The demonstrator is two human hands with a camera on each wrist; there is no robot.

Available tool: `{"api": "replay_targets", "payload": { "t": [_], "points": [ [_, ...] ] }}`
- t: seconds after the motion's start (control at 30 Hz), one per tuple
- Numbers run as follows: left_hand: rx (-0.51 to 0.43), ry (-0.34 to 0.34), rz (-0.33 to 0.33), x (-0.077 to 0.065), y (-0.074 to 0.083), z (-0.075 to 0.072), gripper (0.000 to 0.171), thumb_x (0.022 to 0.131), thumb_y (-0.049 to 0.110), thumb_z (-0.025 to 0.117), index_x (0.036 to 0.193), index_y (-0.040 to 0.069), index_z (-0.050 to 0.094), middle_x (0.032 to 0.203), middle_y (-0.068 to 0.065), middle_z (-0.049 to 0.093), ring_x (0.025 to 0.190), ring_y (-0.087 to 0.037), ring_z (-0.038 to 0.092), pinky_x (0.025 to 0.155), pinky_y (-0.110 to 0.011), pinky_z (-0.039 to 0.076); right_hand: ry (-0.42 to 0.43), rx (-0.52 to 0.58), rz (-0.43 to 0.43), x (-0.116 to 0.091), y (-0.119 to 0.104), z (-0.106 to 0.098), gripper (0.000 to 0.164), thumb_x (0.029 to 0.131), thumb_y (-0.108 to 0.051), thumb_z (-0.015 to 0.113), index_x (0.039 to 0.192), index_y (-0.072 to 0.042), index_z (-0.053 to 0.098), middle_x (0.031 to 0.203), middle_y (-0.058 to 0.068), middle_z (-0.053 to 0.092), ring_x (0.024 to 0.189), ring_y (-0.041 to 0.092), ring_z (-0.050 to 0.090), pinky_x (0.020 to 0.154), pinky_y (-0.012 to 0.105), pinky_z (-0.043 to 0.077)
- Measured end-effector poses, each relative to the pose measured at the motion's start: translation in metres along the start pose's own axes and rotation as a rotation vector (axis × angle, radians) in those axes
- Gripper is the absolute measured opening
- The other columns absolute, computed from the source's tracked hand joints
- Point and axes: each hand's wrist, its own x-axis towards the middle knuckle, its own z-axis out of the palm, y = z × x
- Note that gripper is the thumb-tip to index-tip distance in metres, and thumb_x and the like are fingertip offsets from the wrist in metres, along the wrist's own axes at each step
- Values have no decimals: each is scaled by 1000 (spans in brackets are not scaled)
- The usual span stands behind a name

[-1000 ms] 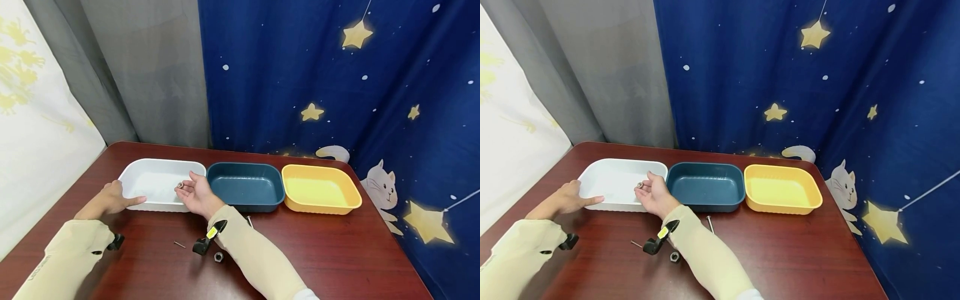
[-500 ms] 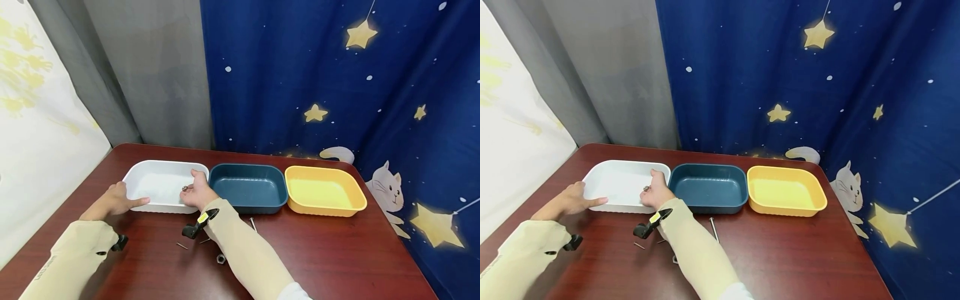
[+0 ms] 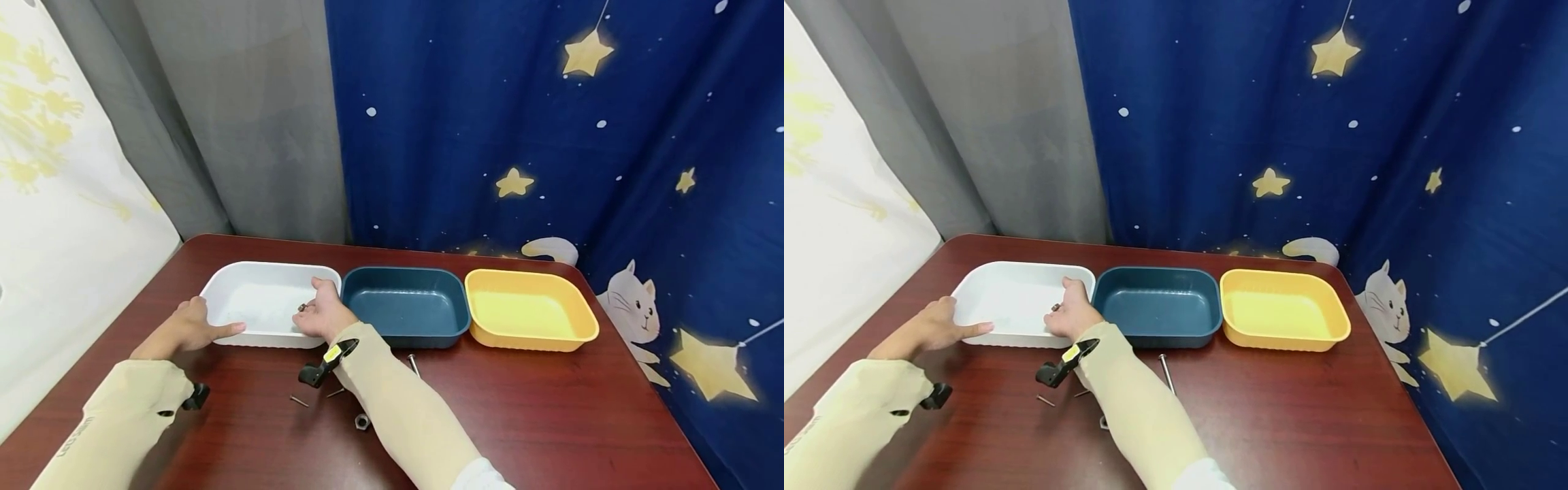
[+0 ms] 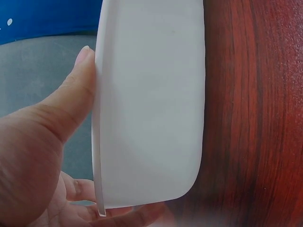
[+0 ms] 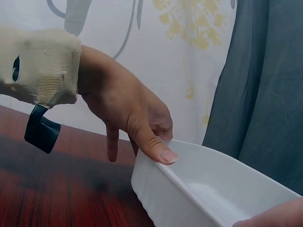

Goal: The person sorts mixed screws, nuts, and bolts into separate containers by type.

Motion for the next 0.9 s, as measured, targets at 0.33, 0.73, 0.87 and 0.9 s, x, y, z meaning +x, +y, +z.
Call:
{"api": "replay_targets", "payload": {
  "t": [0.33, 0.73, 0.87, 0.9],
  "points": [
    [-15, -7, 14, -1, 0, 3, 125, 76, 66, 70, 126, -34, 16, 123, -52, 29, 112, -58, 38, 94, -64, 39, -19, -2, 11, -3, -1, -3, 77, 99, -27, 48, 144, 20, 7, 154, 33, 4, 144, 41, 5, 117, 44, 11],
    [0, -2, 11, 1, -2, 0, 121, 77, 64, 70, 126, -34, 17, 120, -52, 31, 110, -58, 39, 92, -64, 40, -301, -273, 5, -31, -12, -21, 59, 104, -31, 36, 139, 16, 35, 144, 32, 37, 132, 40, 41, 111, 43, 31],
    [-1, -10, 18, 0, -2, -1, 122, 78, 64, 69, 126, -34, 15, 121, -52, 29, 112, -59, 37, 93, -65, 39, -370, -516, -41, -44, -19, -33, 53, 105, -29, 35, 136, 13, 43, 140, 30, 44, 126, 39, 49, 107, 44, 37],
    [-1, -11, 21, 0, -2, -1, 122, 78, 64, 69, 126, -34, 15, 121, -52, 29, 112, -59, 37, 93, -65, 39, -376, -583, -63, -47, -20, -37, 50, 105, -27, 36, 135, 13, 46, 137, 29, 48, 123, 38, 51, 105, 43, 39]
  ]
}}
